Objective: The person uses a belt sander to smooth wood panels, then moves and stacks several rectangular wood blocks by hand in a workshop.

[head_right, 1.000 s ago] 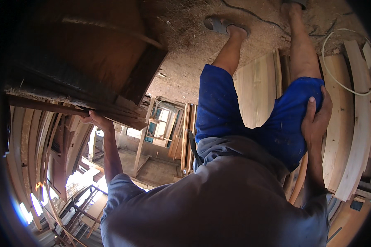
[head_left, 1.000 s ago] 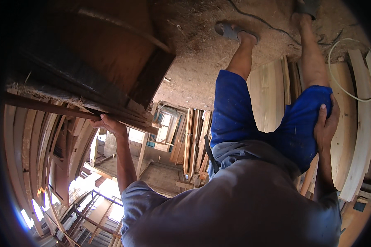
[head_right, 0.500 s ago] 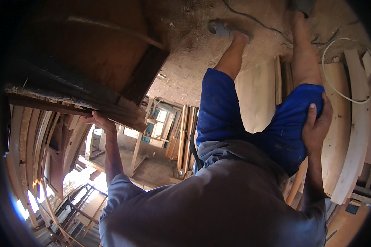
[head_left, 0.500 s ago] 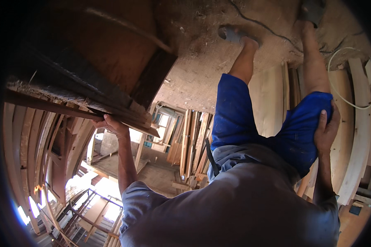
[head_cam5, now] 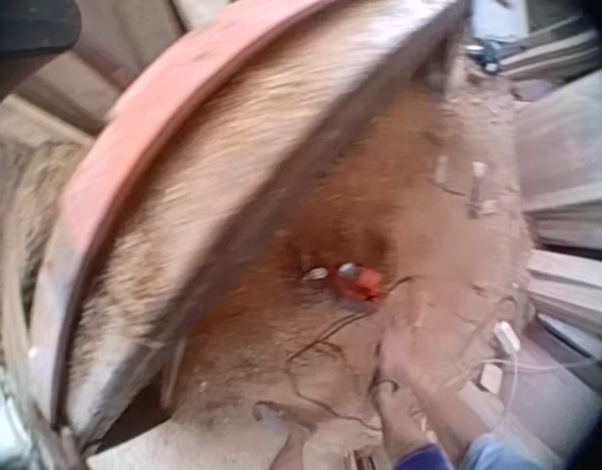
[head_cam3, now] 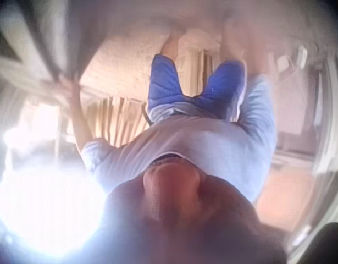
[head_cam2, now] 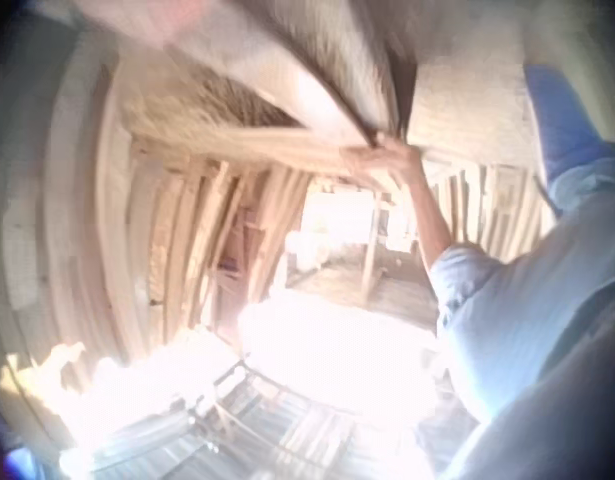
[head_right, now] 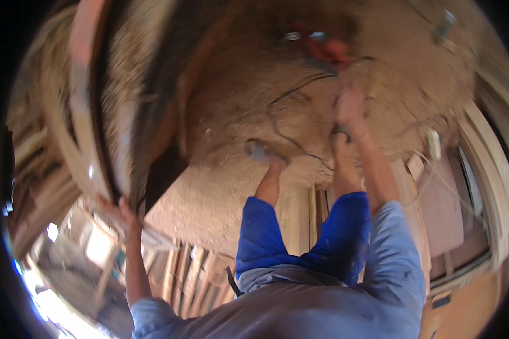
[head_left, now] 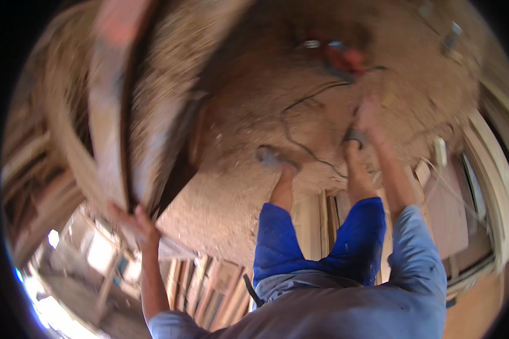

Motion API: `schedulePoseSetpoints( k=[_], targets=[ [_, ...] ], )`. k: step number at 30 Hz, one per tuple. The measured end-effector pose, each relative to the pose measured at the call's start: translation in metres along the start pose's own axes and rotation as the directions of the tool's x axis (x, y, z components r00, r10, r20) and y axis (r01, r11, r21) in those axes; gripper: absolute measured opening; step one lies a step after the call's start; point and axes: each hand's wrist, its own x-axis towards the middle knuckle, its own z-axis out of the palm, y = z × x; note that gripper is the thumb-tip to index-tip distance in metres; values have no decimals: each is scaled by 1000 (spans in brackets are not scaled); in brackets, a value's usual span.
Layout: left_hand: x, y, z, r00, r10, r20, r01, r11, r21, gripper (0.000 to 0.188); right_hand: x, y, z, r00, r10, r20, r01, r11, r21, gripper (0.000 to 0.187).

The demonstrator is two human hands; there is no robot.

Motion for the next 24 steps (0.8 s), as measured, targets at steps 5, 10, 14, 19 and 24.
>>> schedulePoseSetpoints(
  k=[5, 10, 14, 19, 24],
  targets=[
    [33, 33, 6, 985, 158, 66, -164, 983, 85, 82, 82, 16, 28, 994, 2, 109, 29, 958, -284, 64],
    [47, 45, -4, 966, 254, -42, -250, 965, 75, 79, 128, 16, 30, 981, -60, 186, 129, 914, -385, 63],
    [44, 41, 4, 970, 196, -142, -188, 980, 67, 83, 136, 6, 5, 970, -143, 198, 204, 919, -337, 63],
    [45, 52, -8, 978, 85, -192, -88, 996, -6, 83, 94, -42, -61, 923, -310, 227, 317, 949, 7, 62],
    [37, 50, 10, 978, -4, -209, -13, 996, -83, 82, 5, -144, -121, 817, -401, 414, 336, 915, 222, 60]
  ],
)
